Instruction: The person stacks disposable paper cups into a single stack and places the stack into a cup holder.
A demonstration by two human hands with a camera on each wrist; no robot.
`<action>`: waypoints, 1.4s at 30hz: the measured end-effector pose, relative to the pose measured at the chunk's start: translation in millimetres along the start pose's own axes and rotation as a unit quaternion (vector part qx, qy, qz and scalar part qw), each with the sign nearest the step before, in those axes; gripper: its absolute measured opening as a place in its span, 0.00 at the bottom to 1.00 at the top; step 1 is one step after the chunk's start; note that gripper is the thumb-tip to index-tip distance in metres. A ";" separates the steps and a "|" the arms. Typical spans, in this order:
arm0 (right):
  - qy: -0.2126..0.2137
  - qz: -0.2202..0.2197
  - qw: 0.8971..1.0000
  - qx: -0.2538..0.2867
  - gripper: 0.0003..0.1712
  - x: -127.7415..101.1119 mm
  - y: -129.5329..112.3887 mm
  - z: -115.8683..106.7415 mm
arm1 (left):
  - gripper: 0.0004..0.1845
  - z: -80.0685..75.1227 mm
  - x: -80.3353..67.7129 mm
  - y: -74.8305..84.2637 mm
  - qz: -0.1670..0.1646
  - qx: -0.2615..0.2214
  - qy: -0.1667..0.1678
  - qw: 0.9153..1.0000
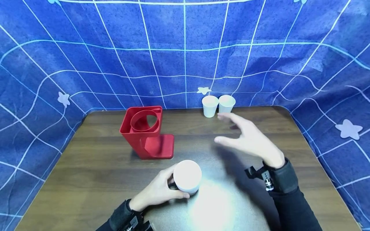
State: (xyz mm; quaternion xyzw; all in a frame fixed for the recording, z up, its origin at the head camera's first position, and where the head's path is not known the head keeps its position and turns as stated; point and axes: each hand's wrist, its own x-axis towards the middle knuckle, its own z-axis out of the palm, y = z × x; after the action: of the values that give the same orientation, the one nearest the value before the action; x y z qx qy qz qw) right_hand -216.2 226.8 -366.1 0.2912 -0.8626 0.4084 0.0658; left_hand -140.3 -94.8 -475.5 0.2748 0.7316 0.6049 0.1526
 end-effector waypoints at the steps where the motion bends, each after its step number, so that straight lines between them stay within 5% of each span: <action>1: 0.008 0.009 1.000 0.007 0.41 1.4 2.7 -2.3 | 0.44 0.1 0.3 -0.2 0.001 -0.002 -0.001 1.000; 15: 0.121 0.076 0.989 0.031 0.34 16.7 30.7 -19.9 | 0.44 -0.7 0.3 -0.6 0.002 0.006 -0.001 1.000; 26: 0.146 0.129 0.981 -0.001 0.35 26.3 50.6 -22.7 | 0.44 -1.0 -0.1 1.3 -0.001 0.004 -0.006 1.000; 42: 0.229 0.105 0.965 -0.070 0.41 53.3 91.9 0.7 | 0.44 -1.3 -0.5 1.8 -0.013 0.007 -0.004 1.000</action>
State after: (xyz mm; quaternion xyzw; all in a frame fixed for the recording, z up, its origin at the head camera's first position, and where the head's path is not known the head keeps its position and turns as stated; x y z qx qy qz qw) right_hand -311.0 248.1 -409.0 0.0925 -0.8764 0.4076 0.2391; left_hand -140.2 -95.9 -473.5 0.2685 0.7385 0.5971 0.1612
